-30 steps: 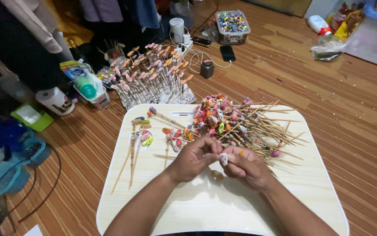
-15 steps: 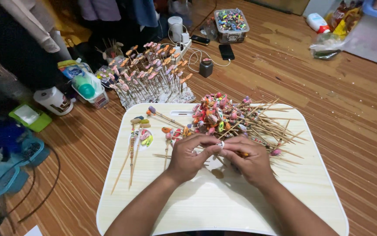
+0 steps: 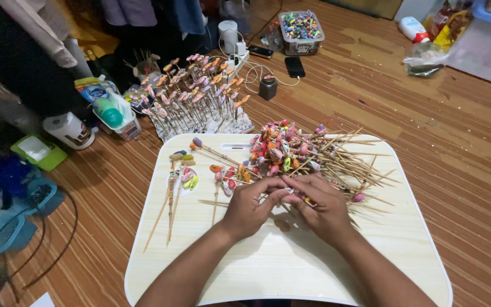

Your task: Assembling fishing floats by sliding foam bodies and stoppers onto wooden skewers

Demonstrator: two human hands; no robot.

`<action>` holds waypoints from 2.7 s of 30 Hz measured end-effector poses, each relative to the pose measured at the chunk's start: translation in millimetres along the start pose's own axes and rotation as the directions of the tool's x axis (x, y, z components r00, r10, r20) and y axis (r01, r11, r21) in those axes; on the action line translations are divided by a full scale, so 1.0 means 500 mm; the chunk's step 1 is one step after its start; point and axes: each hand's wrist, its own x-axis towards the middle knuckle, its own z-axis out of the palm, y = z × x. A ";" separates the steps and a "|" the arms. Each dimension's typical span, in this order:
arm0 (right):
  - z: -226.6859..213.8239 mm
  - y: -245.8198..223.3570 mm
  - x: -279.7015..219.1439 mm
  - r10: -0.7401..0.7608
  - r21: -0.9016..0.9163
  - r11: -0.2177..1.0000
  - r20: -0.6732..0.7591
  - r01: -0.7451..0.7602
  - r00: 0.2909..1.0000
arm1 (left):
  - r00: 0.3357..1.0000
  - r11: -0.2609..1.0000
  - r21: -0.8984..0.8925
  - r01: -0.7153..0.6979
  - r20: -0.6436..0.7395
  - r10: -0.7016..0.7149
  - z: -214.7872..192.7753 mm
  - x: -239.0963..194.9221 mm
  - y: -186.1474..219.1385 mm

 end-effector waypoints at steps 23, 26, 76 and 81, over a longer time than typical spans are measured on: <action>0.001 -0.043 0.010 0.303 0.051 0.953 -0.131 -0.298 0.944 | 0.988 1.000 -0.022 0.019 -0.155 -0.022 0.031 -0.012 -0.023; 0.000 -0.062 0.001 0.435 0.075 0.900 -0.085 -0.430 0.896 | 0.983 1.000 -0.001 0.005 -0.185 -0.005 0.040 -0.036 -0.024; 0.077 0.039 -0.096 0.275 0.033 0.961 -0.186 -0.274 0.943 | 0.946 0.954 0.271 -0.126 -0.255 0.198 0.062 -0.082 -0.098; 0.071 0.045 -0.090 0.142 0.008 0.990 -0.190 -0.144 0.971 | 0.965 0.987 0.142 -0.072 -0.241 0.105 0.052 -0.081 -0.096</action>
